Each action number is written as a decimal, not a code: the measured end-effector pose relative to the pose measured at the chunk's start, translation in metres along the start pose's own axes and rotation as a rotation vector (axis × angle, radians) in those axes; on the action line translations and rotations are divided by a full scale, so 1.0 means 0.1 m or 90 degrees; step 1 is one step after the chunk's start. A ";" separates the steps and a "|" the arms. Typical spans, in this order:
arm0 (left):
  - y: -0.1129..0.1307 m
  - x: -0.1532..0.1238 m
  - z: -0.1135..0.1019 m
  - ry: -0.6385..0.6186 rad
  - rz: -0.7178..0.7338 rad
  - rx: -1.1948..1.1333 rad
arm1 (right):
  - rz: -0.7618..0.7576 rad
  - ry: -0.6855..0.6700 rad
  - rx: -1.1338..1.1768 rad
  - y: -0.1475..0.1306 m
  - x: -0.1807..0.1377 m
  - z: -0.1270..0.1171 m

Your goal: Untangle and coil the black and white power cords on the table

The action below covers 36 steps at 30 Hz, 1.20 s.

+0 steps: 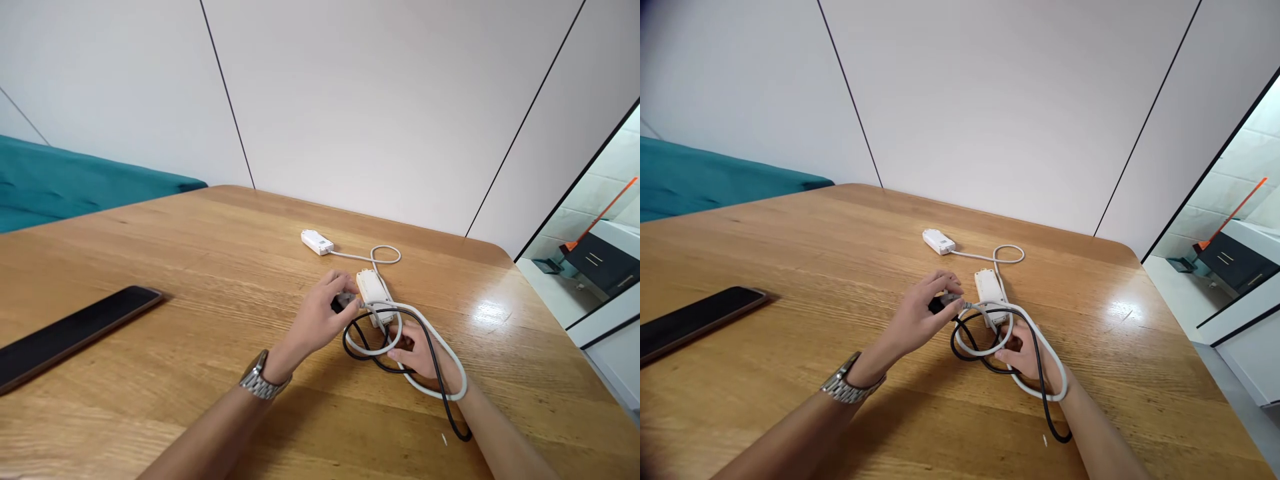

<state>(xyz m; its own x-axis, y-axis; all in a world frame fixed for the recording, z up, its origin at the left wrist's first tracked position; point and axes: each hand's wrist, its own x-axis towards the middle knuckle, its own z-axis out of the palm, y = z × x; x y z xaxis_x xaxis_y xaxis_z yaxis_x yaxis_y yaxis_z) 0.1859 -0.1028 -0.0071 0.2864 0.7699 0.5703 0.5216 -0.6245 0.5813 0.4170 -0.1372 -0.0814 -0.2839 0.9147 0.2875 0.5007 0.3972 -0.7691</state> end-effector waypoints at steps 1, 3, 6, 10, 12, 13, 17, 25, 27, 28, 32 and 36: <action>-0.03 -0.01 0.04 0.002 -0.009 -0.003 | 0.016 -0.009 0.035 0.04 0.01 0.01; -0.07 -0.05 0.12 0.001 -0.029 0.000 | 0.052 -0.018 0.117 0.12 0.02 0.04; -0.06 -0.11 0.21 0.000 -0.046 0.010 | 0.077 -0.013 0.240 0.19 0.02 0.09; 0.04 -0.15 0.27 -0.001 -0.056 0.027 | 0.105 -0.014 0.347 0.14 0.02 0.13; 0.08 -0.16 0.30 -0.022 -0.058 0.029 | 0.114 0.005 0.385 0.06 0.01 0.13; 0.09 -0.17 0.31 -0.035 -0.058 0.026 | 0.117 0.018 0.402 0.02 0.01 0.13; 0.11 -0.21 0.34 -0.075 -0.052 -0.004 | 0.144 0.056 0.466 -0.14 0.02 0.09; 0.20 -0.31 0.43 -0.090 -0.037 -0.119 | 0.172 0.114 0.510 -0.21 0.04 0.09; 0.21 -0.33 0.46 -0.055 -0.063 -0.179 | 0.164 0.122 0.472 -0.22 0.03 0.12; 0.21 -0.34 0.49 -0.040 -0.084 -0.211 | 0.155 0.130 0.444 -0.23 0.03 0.14; 0.23 -0.34 0.59 0.039 -0.207 -0.335 | 0.103 0.160 0.315 -0.26 0.02 0.19; 0.27 -0.35 0.71 0.101 -0.313 -0.479 | 0.049 0.182 0.132 -0.23 -0.01 0.20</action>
<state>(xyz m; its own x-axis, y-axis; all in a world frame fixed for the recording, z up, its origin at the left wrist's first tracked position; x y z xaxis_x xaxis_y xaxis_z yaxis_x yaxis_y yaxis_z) 0.2471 -0.1370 -0.0530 0.0276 0.9796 0.1990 -0.1223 -0.1942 0.9733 0.3894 -0.1485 -0.0759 0.0032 0.9368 0.3497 0.3269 0.3296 -0.8858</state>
